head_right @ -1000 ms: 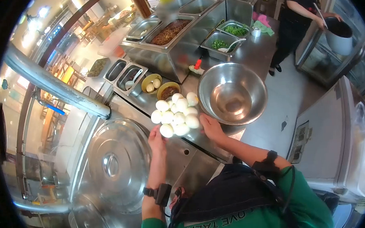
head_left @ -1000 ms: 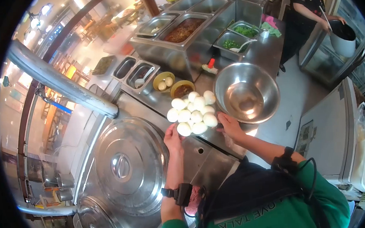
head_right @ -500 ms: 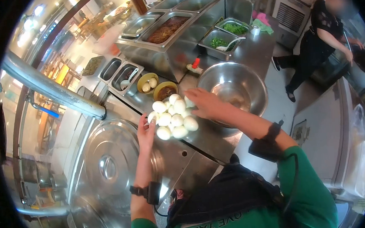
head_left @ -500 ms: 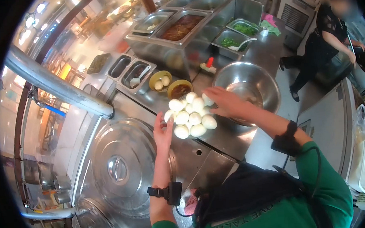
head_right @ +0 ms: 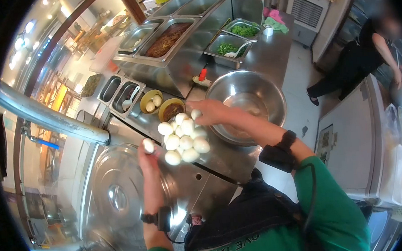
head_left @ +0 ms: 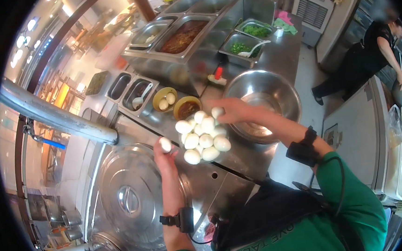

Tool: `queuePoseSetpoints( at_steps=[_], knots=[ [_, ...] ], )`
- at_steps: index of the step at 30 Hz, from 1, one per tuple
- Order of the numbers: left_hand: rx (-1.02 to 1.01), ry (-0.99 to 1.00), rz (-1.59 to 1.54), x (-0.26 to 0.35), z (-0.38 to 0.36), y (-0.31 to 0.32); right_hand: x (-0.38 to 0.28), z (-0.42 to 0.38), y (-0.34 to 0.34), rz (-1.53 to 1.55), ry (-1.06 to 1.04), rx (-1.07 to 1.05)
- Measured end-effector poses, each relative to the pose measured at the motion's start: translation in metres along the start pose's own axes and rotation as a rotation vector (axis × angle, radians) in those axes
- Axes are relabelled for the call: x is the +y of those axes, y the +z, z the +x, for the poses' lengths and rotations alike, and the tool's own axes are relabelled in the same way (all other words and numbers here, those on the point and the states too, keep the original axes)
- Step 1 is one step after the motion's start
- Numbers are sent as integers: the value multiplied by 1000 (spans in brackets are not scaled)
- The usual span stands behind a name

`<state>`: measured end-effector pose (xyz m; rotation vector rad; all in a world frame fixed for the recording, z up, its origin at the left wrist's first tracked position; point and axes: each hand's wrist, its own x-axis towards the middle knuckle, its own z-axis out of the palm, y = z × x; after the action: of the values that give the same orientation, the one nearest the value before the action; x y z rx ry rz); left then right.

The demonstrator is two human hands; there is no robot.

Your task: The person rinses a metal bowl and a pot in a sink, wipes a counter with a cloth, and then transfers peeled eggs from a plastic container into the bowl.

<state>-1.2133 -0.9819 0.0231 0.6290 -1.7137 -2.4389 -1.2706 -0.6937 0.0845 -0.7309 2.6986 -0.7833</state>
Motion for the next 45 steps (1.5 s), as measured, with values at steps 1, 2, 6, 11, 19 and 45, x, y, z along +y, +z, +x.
queuePoseSetpoints(
  at_steps=[1, 2, 6, 11, 19, 45],
  knots=[
    [17, -38, -144, 4, 0, -1, 8, 1, 3, 231, 10, 105],
    [45, -17, -142, 14, -4, 5, 13, 1, 6, 464, 20, 211],
    [-263, 145, 345, 26, -5, 32, 33, -23, 3, 1093, 319, 248],
    [-483, 890, 1341, 34, -33, 110, 75, -52, 17, 158, 265, 188],
    [-503, 706, 1778, 29, -39, 138, 99, -82, 33, 71, 134, 278],
    [-817, 906, 1221, -3, -37, 195, 43, -123, 12, 248, 71, 457]
  ],
)
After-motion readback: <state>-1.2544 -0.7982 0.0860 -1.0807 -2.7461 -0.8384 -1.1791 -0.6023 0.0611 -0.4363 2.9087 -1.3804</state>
